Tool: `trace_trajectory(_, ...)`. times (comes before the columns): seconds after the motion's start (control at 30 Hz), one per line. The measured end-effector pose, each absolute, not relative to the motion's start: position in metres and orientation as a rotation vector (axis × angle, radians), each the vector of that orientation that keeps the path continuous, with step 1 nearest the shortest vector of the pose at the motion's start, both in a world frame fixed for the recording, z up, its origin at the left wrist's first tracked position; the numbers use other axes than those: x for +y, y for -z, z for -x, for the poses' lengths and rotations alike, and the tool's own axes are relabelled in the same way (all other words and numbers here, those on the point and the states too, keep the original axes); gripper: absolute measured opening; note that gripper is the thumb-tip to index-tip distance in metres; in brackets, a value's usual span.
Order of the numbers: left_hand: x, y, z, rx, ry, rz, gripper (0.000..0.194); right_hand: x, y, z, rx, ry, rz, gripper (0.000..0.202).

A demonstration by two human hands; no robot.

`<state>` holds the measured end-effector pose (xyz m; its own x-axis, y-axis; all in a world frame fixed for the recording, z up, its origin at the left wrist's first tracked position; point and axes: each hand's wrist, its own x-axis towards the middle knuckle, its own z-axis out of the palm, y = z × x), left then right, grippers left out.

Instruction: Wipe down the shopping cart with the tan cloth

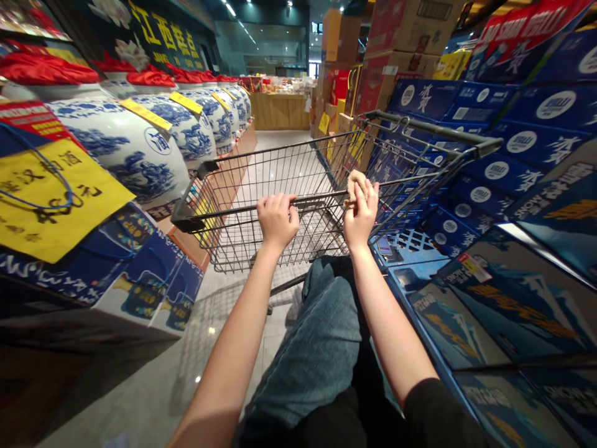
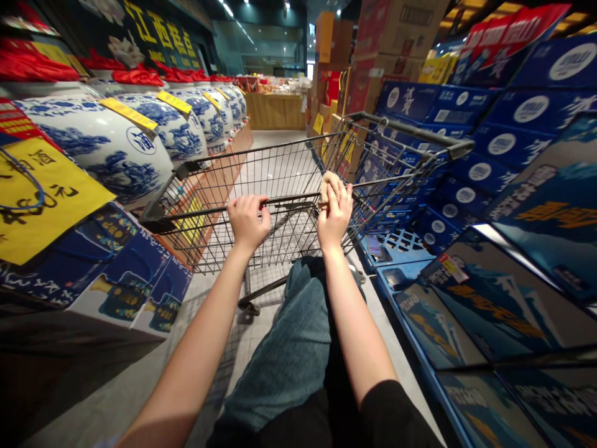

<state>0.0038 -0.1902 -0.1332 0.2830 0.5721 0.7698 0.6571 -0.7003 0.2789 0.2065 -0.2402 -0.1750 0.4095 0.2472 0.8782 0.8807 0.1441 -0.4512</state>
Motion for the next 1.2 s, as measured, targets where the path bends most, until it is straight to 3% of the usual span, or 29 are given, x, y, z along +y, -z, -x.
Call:
trace_trajectory(0.2,-0.189,0.134,-0.004,-1.177,1.427,2.443,0.023,-0.246,0.174,-0.174,-1.5,0.692,1.394,0.049)
trace_trajectory(0.43,-0.189,0.134,-0.004,-1.167,1.401,2.437,0.024,-0.237,0.175,-0.199,-1.117,0.716,1.425,0.054)
trace_trajectory(0.67,-0.188,0.135,-0.005,-1.171,1.404,2.426,0.025,-0.242,0.179,-0.17,-1.562,0.581,1.375,0.048)
trace_trajectory(0.9,-0.189,0.135,-0.005,-1.183,1.386,2.433,0.024,-0.241,0.176,-0.188,-1.288,0.548,1.411,0.061)
trace_trajectory(1.1,-0.19,0.134,-0.006,-1.199,1.379,2.435,0.025,-0.243,0.183,-0.166,-1.761,0.585,1.34,0.054)
trace_trajectory(1.2,-0.192,0.132,-0.005,-1.204,1.347,2.451,0.027,-0.24,0.184,-0.171,-1.642,0.625,1.308,0.056)
